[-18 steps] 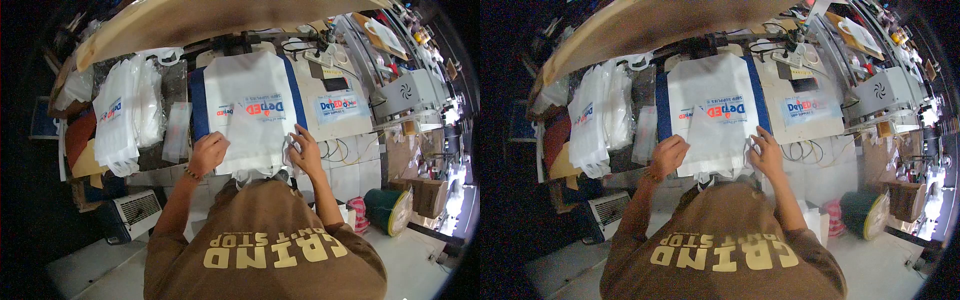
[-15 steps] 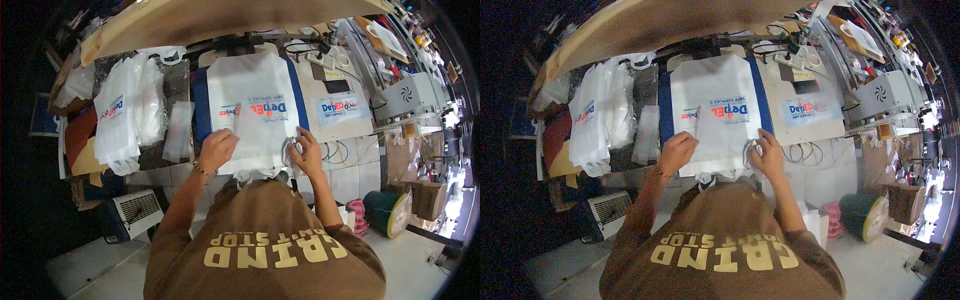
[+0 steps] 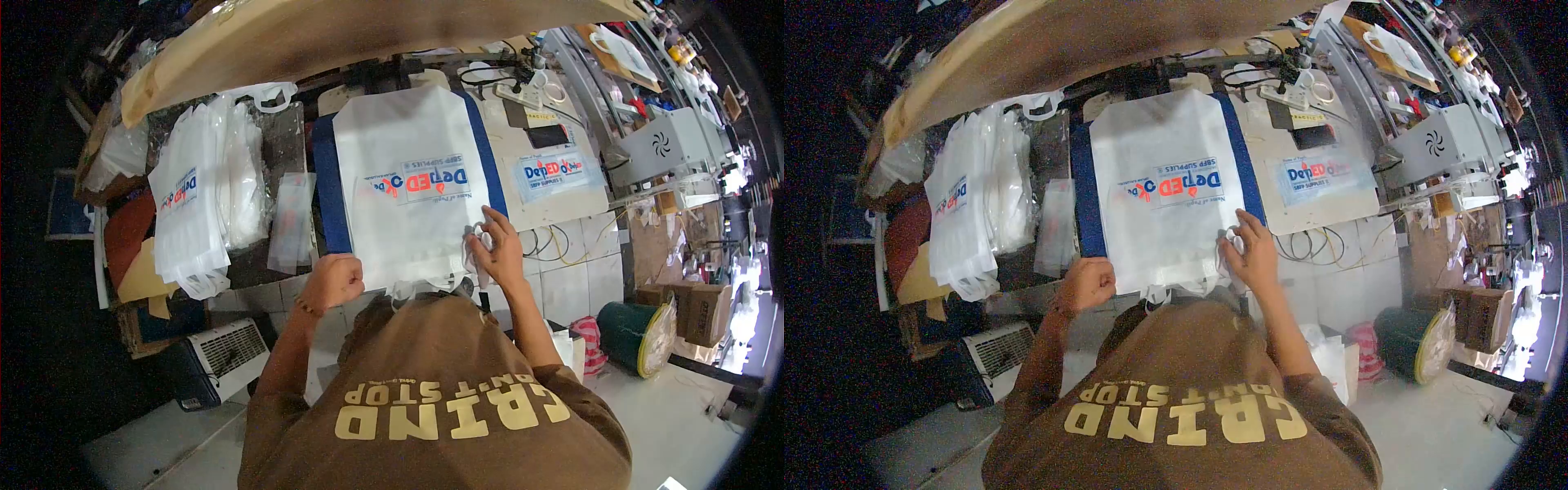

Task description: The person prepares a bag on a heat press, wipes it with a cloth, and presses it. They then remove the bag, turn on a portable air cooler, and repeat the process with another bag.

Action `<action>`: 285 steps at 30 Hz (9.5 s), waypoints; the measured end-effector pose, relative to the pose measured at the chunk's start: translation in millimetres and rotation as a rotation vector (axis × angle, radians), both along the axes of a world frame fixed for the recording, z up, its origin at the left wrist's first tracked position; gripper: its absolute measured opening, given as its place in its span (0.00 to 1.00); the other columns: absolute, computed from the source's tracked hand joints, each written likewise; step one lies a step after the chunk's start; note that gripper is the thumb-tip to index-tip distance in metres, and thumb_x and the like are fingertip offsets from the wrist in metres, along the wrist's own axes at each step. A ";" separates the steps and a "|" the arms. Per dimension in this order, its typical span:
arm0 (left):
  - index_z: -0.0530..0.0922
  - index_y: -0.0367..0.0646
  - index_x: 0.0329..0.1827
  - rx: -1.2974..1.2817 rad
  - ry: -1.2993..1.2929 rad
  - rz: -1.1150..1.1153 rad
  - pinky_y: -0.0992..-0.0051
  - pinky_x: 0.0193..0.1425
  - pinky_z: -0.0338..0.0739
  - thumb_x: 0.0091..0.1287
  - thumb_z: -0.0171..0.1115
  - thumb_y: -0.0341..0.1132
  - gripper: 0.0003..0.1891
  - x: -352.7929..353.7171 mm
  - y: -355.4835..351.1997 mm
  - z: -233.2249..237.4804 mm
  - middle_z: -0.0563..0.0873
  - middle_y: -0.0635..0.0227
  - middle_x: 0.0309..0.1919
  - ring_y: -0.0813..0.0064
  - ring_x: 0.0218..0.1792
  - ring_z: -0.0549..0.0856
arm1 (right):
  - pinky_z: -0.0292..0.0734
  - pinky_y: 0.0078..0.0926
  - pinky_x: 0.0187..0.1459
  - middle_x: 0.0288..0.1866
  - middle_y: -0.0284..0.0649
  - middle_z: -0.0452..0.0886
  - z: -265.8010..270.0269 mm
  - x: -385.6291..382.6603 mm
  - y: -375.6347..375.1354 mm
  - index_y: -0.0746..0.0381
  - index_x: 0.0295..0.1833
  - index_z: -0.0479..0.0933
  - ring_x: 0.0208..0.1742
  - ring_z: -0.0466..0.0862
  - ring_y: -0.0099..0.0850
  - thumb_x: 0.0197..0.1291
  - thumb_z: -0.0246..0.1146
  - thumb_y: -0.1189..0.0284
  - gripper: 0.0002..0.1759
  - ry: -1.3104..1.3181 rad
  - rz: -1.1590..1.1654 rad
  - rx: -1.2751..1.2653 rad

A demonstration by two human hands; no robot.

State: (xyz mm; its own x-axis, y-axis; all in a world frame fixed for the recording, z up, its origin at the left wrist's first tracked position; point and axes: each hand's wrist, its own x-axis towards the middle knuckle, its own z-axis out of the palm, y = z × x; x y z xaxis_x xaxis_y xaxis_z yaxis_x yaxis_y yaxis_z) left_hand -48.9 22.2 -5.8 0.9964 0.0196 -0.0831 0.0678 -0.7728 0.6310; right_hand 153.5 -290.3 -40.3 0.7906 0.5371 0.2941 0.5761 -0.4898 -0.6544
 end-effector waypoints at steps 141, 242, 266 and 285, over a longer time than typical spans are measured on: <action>0.76 0.43 0.65 0.465 -0.236 0.979 0.49 0.61 0.75 0.56 0.76 0.41 0.32 20.7 185.6 -11.5 0.77 0.48 0.60 0.44 0.61 0.77 | 0.79 0.27 0.30 0.31 0.36 0.85 -193.0 -71.0 -148.6 0.61 0.40 0.86 0.29 0.85 0.28 0.68 0.62 0.39 0.32 1.371 0.098 -0.237; 0.84 0.42 0.39 -0.173 -0.569 0.250 0.62 0.36 0.78 0.56 0.79 0.48 0.19 25.6 -193.0 101.8 0.85 0.63 0.31 0.57 0.32 0.85 | 0.71 0.51 0.59 0.55 0.54 0.74 85.3 -75.0 22.3 0.63 0.58 0.76 0.56 0.76 0.55 0.62 0.66 0.49 0.30 -0.007 0.731 0.620; 0.81 0.35 0.45 -0.393 -0.488 0.505 0.70 0.43 0.77 0.64 0.76 0.42 0.19 122.4 -31.9 75.4 0.84 0.62 0.39 0.69 0.38 0.83 | 0.72 0.46 0.41 0.30 0.41 0.82 105.5 -88.6 29.1 0.61 0.35 0.82 0.36 0.82 0.46 0.72 0.60 0.53 0.22 -0.127 0.658 -0.137; 0.66 0.38 0.63 -0.867 -0.279 0.588 0.69 0.55 0.79 0.59 0.82 0.35 0.36 156.9 -35.1 27.2 0.81 0.57 0.53 0.71 0.49 0.83 | 0.77 0.57 0.49 0.24 0.52 0.84 136.2 -100.3 40.0 0.63 0.41 0.86 0.28 0.85 0.53 0.72 0.45 0.33 0.43 -0.032 0.681 -0.548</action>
